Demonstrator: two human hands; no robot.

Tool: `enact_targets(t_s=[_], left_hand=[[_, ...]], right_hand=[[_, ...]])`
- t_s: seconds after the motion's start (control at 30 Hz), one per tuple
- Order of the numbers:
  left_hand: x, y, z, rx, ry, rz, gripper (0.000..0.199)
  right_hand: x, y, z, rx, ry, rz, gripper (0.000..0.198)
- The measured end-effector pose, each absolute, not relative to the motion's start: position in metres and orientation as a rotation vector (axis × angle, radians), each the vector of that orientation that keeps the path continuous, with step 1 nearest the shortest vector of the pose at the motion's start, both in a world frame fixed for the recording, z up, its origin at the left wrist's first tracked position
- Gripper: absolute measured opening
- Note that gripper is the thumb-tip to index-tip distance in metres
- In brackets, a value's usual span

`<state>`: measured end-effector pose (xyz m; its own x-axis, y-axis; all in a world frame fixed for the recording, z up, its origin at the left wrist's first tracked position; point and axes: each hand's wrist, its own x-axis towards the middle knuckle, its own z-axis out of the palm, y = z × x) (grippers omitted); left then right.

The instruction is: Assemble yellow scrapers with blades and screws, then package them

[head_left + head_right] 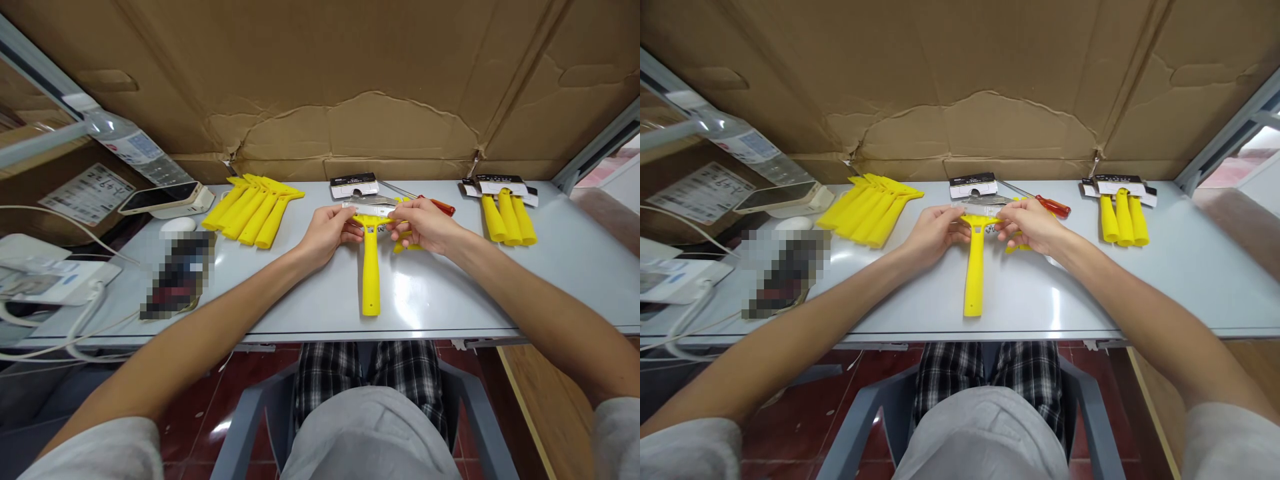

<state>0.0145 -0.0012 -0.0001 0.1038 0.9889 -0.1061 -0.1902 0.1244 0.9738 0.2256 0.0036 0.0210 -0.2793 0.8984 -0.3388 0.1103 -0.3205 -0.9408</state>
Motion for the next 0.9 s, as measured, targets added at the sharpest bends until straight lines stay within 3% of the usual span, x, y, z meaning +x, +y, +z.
enact_targets(t_s=[0.43,0.9], left_hand=[[0.0111,-0.0001,-0.0018,1.075,1.05,1.142,0.023],[0.01,0.0017,-0.002,1.045,1.035,1.135,0.015]], right_hand=[[0.223,-0.0013,0.0239,-1.355,-1.275,1.705,0.028],[0.2197,-0.0026,0.0215,-1.334,-1.262,1.618,0.017]])
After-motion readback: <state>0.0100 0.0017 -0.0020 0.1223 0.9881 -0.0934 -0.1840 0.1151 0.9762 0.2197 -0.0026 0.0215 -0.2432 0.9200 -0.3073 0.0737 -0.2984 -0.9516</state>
